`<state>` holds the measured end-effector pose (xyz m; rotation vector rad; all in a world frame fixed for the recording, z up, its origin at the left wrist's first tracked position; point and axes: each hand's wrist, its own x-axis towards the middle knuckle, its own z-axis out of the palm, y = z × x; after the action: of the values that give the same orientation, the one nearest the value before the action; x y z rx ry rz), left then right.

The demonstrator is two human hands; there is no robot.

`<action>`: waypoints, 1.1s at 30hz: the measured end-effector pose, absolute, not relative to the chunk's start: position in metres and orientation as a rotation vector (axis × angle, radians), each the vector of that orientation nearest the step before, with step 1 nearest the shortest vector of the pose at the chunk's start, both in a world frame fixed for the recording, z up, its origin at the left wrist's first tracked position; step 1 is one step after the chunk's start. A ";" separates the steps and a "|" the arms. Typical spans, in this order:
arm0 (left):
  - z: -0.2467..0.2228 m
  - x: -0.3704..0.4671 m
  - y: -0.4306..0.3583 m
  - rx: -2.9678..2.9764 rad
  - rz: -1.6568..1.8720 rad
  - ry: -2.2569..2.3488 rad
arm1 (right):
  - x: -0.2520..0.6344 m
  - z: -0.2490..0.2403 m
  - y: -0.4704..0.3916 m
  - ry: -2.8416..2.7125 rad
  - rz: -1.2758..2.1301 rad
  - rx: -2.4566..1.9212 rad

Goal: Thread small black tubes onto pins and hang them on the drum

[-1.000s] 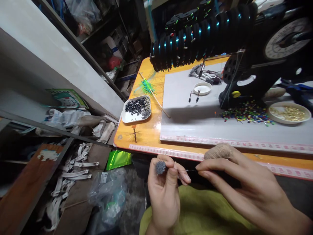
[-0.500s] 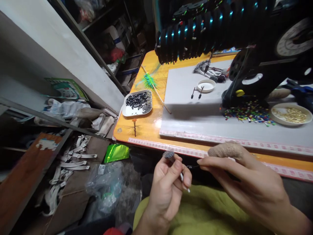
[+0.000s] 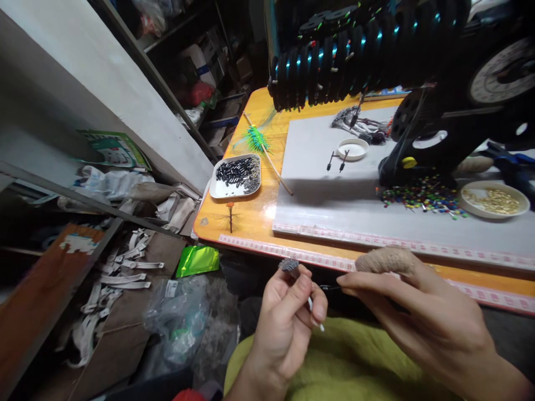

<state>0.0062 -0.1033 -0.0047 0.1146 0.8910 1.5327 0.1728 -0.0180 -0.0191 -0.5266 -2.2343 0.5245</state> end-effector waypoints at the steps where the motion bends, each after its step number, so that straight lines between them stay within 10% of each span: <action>1: -0.005 0.006 -0.103 0.116 1.532 0.888 | 0.173 -0.019 -0.018 -2.231 0.531 -0.526; 33: -0.009 0.004 -0.103 0.278 1.528 0.904 | 0.156 0.009 -0.010 -2.083 0.958 -0.456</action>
<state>0.0043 -0.1035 -0.0089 0.2780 0.9038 1.5278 0.1564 -0.0102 0.0085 -0.4562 -2.0834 0.9577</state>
